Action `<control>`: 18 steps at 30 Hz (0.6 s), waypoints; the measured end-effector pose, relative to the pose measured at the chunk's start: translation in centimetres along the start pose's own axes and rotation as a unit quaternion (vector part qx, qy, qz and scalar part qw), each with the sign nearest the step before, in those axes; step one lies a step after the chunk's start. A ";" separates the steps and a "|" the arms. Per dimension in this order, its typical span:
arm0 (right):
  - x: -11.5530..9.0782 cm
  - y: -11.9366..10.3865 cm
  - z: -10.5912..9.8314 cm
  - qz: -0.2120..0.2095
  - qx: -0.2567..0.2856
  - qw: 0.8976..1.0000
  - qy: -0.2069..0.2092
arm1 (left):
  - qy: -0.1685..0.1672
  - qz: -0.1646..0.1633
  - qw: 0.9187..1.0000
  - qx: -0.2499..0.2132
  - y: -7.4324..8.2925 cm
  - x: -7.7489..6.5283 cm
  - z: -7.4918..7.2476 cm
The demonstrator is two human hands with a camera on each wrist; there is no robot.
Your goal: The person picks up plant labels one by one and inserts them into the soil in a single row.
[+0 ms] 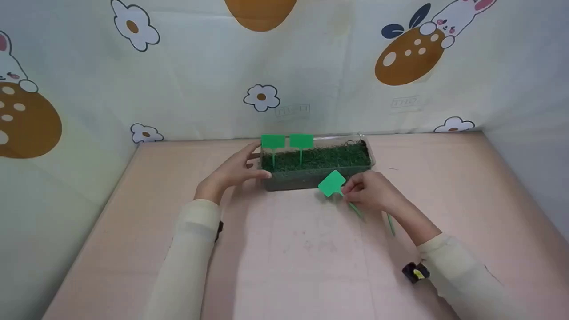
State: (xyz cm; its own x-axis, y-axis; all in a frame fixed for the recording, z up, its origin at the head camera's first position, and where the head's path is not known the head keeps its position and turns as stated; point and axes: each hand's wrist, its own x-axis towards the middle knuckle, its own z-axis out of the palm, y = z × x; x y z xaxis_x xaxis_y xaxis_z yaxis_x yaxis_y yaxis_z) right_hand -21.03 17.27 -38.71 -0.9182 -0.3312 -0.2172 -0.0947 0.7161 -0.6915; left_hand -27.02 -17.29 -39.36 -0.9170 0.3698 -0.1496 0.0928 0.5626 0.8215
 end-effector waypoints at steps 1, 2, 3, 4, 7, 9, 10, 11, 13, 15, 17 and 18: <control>0.0 0.0 0.0 -0.003 0.000 1.000 0.001 | 0.000 -0.001 1.000 -0.001 0.0 0.0 0.0; 0.0 0.0 0.0 -0.004 -0.001 1.000 0.002 | 0.000 -0.002 1.000 -0.001 0.0 0.0 0.0; 0.0 0.0 0.0 -0.005 -0.002 1.000 0.003 | 0.000 -0.002 1.000 -0.002 0.0 0.0 0.0; 0.1 0.0 0.0 -0.007 -0.003 1.000 0.004 | -0.001 -0.002 1.000 -0.001 0.1 -0.1 0.0; 0.1 -0.1 0.0 -0.010 -0.007 1.000 0.011 | -0.002 0.001 1.000 0.000 0.0 0.0 -0.1; 0.1 -0.1 0.0 -0.013 -0.007 1.000 0.015 | -0.003 0.002 1.000 0.000 0.0 0.0 -0.1; 0.1 -0.1 0.0 -0.014 -0.006 1.000 0.018 | -0.003 0.003 1.000 0.000 0.0 0.0 -0.1; 0.1 -0.1 0.0 -0.016 -0.004 1.000 0.020 | -0.003 0.003 1.000 -0.001 0.0 0.0 -0.1; 0.2 -0.2 -0.1 -0.020 -0.001 1.000 0.023 | -0.003 0.003 1.000 0.000 0.0 0.0 -0.1; 0.2 -0.2 -0.1 -0.024 0.004 0.999 0.025 | -0.002 0.003 1.000 0.001 0.0 0.0 -0.1; 0.2 -0.3 -0.1 -0.026 0.011 0.999 0.027 | -0.002 0.004 1.000 0.001 0.1 0.0 -0.1; 0.2 -0.3 -0.1 -0.026 0.015 0.999 0.028 | -0.002 0.007 1.000 0.001 0.1 -0.1 -0.1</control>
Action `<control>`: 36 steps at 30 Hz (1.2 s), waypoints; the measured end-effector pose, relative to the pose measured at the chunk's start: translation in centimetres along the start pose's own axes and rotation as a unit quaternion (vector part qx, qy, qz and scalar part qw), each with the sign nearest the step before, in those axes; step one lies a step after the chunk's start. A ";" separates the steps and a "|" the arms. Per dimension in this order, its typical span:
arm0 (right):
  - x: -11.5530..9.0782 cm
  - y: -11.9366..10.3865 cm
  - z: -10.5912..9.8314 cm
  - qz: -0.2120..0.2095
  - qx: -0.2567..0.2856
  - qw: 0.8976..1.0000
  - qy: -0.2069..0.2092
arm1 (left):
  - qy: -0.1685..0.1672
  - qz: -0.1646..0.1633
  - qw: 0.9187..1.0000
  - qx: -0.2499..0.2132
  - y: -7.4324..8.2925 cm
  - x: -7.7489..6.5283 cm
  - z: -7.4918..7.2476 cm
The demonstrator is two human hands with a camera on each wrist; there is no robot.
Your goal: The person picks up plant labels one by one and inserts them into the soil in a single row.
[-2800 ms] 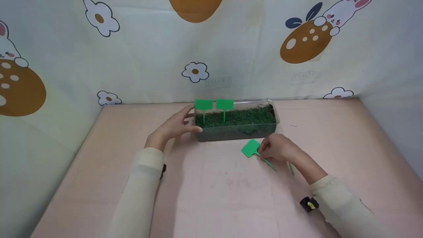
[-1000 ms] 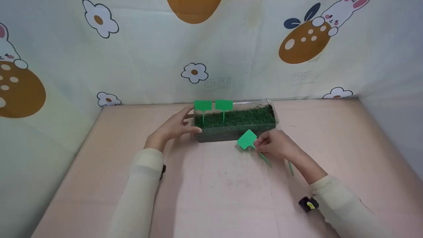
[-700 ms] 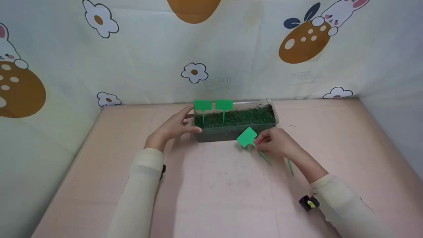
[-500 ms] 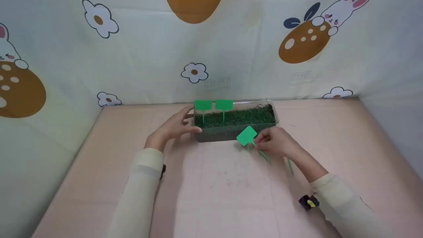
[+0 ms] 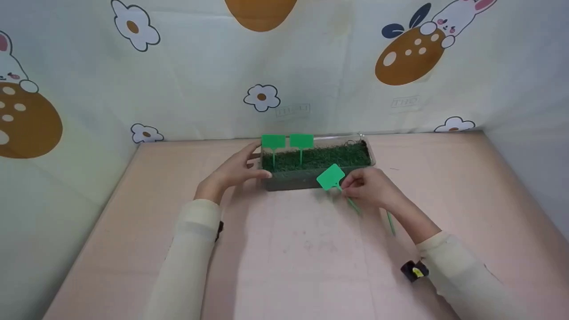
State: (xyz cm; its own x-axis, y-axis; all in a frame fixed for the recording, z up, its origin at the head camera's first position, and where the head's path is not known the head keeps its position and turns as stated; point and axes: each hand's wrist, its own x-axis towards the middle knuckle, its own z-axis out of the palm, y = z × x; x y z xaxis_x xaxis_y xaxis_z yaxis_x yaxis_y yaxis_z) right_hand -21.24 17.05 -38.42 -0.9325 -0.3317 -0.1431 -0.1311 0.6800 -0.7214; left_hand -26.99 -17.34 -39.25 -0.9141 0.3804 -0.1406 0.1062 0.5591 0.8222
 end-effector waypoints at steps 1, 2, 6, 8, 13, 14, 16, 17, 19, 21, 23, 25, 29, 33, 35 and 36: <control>0.0 0.0 0.0 0.001 0.005 1.000 0.001 | 0.001 0.001 1.000 -0.001 0.0 0.0 0.0; 0.0 -0.1 0.0 0.002 0.009 1.000 0.001 | 0.001 0.003 1.000 -0.002 0.0 0.0 0.0; 0.0 -0.2 -0.1 0.005 0.023 1.000 0.001 | 0.001 0.007 1.000 -0.004 0.0 -0.1 0.0; 0.0 -0.2 -0.1 0.005 0.027 1.000 0.000 | 0.002 0.006 1.000 -0.004 0.0 0.0 0.0; 0.0 -0.4 -0.2 0.001 0.029 1.000 0.000 | 0.003 0.004 1.000 -0.003 -0.1 0.0 0.0; 0.1 -0.4 -0.2 0.001 0.029 1.000 0.000 | 0.003 0.003 1.000 -0.003 -0.1 0.1 0.0; 0.1 -0.5 -0.2 0.001 0.033 0.999 0.001 | 0.003 0.002 1.000 -0.002 -0.1 0.1 0.0; 0.1 -0.5 -0.2 0.002 0.036 0.999 0.002 | 0.003 0.002 1.000 -0.001 -0.1 0.1 0.0; 0.2 -0.5 -0.2 0.002 0.044 0.999 0.002 | 0.004 -0.001 1.000 0.001 -0.2 0.1 0.0; 0.2 -0.6 -0.2 0.005 0.050 0.999 0.003 | 0.005 -0.003 1.000 0.002 -0.2 0.1 0.0; 0.2 -0.7 -0.2 0.005 0.053 0.999 0.004 | 0.005 -0.004 1.000 0.002 -0.1 0.1 0.1; 0.3 -0.7 -0.2 0.003 0.056 0.998 0.005 | 0.005 -0.003 1.000 0.001 -0.1 0.1 0.1; 0.3 -0.8 -0.3 -0.001 0.054 0.998 0.012 | 0.004 -0.004 1.000 0.002 0.0 0.0 0.0; 0.2 -1.0 -0.4 -0.001 0.053 0.998 0.021 | -0.003 -0.005 1.000 0.004 0.1 -0.1 0.0; 0.2 -1.1 -0.4 -0.001 0.055 0.998 0.024 | -0.007 -0.002 1.000 0.003 0.1 -0.1 0.0; 0.3 -1.1 -0.4 -0.002 0.059 0.998 0.024 | -0.007 -0.002 1.000 0.002 0.1 -0.1 0.0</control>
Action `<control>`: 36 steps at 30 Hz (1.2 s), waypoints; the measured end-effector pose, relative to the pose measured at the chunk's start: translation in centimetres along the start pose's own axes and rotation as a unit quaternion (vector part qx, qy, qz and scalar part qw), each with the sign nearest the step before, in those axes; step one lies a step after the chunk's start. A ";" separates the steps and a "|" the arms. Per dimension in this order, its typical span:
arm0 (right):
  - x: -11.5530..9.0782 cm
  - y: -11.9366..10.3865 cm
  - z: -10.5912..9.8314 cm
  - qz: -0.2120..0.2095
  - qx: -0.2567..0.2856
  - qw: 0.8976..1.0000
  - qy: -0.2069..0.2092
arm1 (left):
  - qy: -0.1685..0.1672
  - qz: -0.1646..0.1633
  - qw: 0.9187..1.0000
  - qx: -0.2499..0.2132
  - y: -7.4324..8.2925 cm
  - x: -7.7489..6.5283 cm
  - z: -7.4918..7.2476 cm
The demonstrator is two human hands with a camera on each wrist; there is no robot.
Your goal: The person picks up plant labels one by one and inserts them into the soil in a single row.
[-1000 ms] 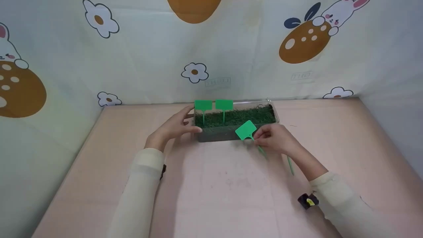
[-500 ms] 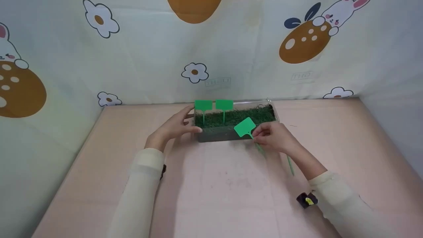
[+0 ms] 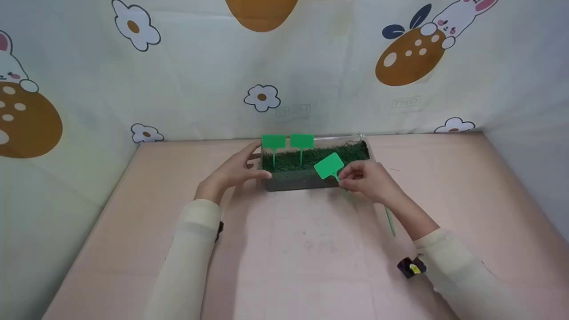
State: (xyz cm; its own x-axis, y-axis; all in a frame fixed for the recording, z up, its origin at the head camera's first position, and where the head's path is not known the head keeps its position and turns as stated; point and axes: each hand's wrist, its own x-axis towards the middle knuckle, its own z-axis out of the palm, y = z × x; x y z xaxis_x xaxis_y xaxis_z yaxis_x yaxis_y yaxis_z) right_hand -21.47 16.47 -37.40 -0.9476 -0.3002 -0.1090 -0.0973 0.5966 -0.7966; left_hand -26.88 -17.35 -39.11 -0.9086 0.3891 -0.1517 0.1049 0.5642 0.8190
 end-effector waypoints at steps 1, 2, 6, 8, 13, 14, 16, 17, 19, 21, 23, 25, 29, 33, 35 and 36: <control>0.0 0.0 0.0 -0.001 0.004 1.000 0.000 | 0.000 0.001 1.000 -0.001 0.0 0.0 0.0; 0.1 -0.1 0.0 0.000 0.007 1.000 0.000 | 0.000 0.002 1.000 -0.002 0.0 0.0 0.0; 0.2 -0.2 -0.2 -0.003 0.013 1.000 0.001 | -0.001 0.005 1.000 -0.005 -0.1 0.1 0.0; 0.3 -0.3 -0.2 -0.005 0.013 1.000 0.003 | -0.001 0.004 1.000 -0.006 -0.1 0.1 0.1; 0.5 -0.6 -0.5 -0.006 0.021 1.000 0.007 | 0.002 0.004 1.000 -0.005 -0.2 0.0 0.0; 0.6 -0.7 -0.5 -0.005 0.022 1.000 0.008 | 0.003 0.004 1.000 -0.004 -0.2 0.0 0.0; 0.7 -0.8 -0.6 -0.002 0.028 1.000 0.009 | 0.005 0.003 1.000 -0.004 -0.2 0.1 0.0; 0.7 -0.8 -0.6 -0.001 0.030 1.000 0.010 | 0.006 0.004 1.000 -0.004 -0.2 0.1 0.0; 0.8 -0.9 -0.7 0.000 0.030 0.999 0.014 | 0.006 0.003 1.000 -0.002 -0.2 0.1 0.1; 0.8 -1.0 -0.7 0.002 0.033 0.999 0.017 | 0.006 0.002 1.000 -0.001 -0.2 0.1 0.1; 0.9 -1.1 -0.8 0.000 0.034 0.999 0.019 | 0.004 0.002 1.000 -0.001 -0.2 0.1 0.0; 0.9 -1.2 -0.8 -0.003 0.033 0.999 0.021 | 0.002 0.002 1.000 -0.002 -0.2 0.1 0.0; 1.1 -1.3 -0.9 -0.011 0.029 0.999 0.025 | -0.001 0.005 1.000 -0.005 -0.1 0.0 0.0; 1.1 -1.5 -1.1 -0.013 0.028 0.999 0.028 | 0.000 0.003 1.000 -0.004 0.0 0.0 0.0; 1.2 -1.5 -1.1 -0.012 0.028 0.999 0.029 | 0.000 0.003 1.000 -0.005 0.0 0.0 0.0; 1.2 -1.5 -1.1 -0.013 0.028 0.999 0.029 | 0.000 0.003 1.000 -0.005 0.0 0.0 0.0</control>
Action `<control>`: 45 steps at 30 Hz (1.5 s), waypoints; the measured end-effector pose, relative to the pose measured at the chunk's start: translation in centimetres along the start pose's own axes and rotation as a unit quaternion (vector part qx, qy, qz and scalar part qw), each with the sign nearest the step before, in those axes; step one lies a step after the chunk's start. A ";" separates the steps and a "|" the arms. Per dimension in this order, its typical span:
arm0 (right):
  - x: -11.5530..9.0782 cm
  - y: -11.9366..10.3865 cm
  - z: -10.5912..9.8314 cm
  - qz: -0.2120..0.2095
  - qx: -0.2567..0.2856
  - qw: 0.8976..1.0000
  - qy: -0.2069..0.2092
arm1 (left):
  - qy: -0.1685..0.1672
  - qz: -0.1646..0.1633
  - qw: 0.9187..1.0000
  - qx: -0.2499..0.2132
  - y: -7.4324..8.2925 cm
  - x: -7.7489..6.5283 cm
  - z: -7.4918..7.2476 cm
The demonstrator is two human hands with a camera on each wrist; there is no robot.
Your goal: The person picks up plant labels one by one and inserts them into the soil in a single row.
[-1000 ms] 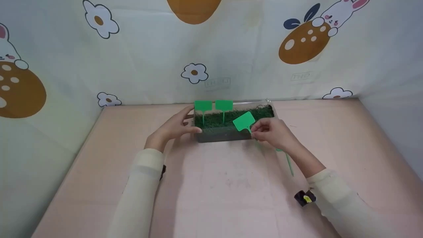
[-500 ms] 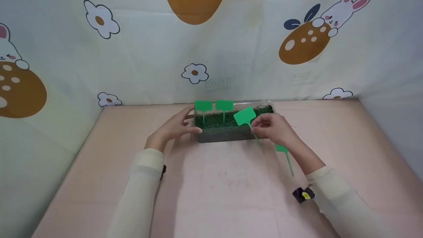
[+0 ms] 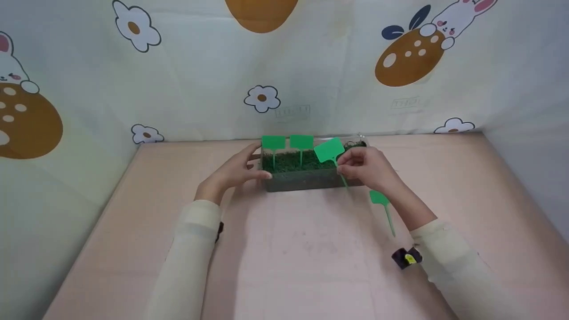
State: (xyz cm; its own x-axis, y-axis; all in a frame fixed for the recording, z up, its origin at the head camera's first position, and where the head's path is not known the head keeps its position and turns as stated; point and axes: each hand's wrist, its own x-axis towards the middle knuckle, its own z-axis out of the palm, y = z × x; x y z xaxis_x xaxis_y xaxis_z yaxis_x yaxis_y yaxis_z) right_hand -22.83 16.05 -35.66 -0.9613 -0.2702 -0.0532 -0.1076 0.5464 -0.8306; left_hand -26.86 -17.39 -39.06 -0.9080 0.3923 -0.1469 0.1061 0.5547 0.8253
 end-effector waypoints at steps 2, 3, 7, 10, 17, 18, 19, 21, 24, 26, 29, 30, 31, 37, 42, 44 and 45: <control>0.1 0.0 0.0 -0.002 0.000 1.000 0.002 | 0.001 -0.001 1.000 0.000 0.0 0.0 0.0; 0.1 0.0 0.0 -0.004 0.000 1.000 0.003 | 0.001 -0.001 1.000 0.000 0.0 0.0 0.0; 0.2 0.0 0.1 -0.013 0.004 1.000 0.012 | 0.005 -0.005 1.000 0.003 -0.1 0.1 0.1; 0.3 -0.1 0.1 -0.020 0.009 1.000 0.019 | 0.006 -0.006 1.000 0.004 -0.2 0.1 0.1; 0.7 -0.2 0.1 -0.042 0.016 0.998 0.038 | 0.004 -0.003 1.000 0.002 -0.2 0.2 0.1; 0.8 -0.3 0.1 -0.044 0.020 0.998 0.039 | 0.002 0.000 1.000 0.001 -0.2 0.2 0.0; 0.8 -0.3 0.0 -0.045 0.024 0.998 0.040 | 0.002 0.002 1.000 -0.001 -0.2 0.2 0.0; 0.9 -0.3 0.0 -0.047 0.032 0.998 0.041 | 0.000 0.008 1.000 -0.005 -0.2 0.2 0.0; 1.0 -0.5 0.0 -0.046 0.037 0.997 0.044 | -0.003 0.014 1.000 -0.010 -0.2 0.3 0.0; 1.1 -0.6 0.0 -0.046 0.035 0.997 0.046 | -0.003 0.014 1.000 -0.011 -0.2 0.3 0.0; 1.2 -0.7 0.0 -0.047 0.034 0.997 0.051 | -0.005 0.013 1.000 -0.017 -0.2 0.2 0.0; 1.2 -0.7 0.0 -0.048 0.033 0.997 0.053 | -0.006 0.013 1.000 -0.019 -0.2 0.2 0.0; 1.2 -0.7 0.0 -0.049 0.034 0.997 0.056 | -0.007 0.012 1.000 -0.021 -0.1 0.2 0.0; 1.4 -0.7 0.0 -0.054 0.041 0.996 0.065 | -0.006 0.011 1.000 -0.013 -0.2 0.3 -0.1; 1.5 -0.9 0.0 -0.058 0.053 0.994 0.070 | -0.004 0.008 1.000 -0.007 -0.3 0.3 0.0; 1.6 -1.0 0.0 -0.061 0.057 0.994 0.072 | -0.004 0.008 1.000 -0.006 -0.3 0.3 0.0; 1.7 -1.0 0.0 -0.061 0.059 0.994 0.073 | -0.004 0.007 1.000 -0.006 -0.2 0.3 0.0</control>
State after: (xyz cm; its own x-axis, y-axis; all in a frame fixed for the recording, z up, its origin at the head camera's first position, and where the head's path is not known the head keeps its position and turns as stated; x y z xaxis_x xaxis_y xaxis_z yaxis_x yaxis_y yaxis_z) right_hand -24.33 15.01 -34.93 -0.9704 -0.2059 0.1266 -0.2041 0.4173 -0.8856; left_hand -27.18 -17.43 -39.29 -0.9031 0.4062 -0.1392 0.1145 0.5401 0.8338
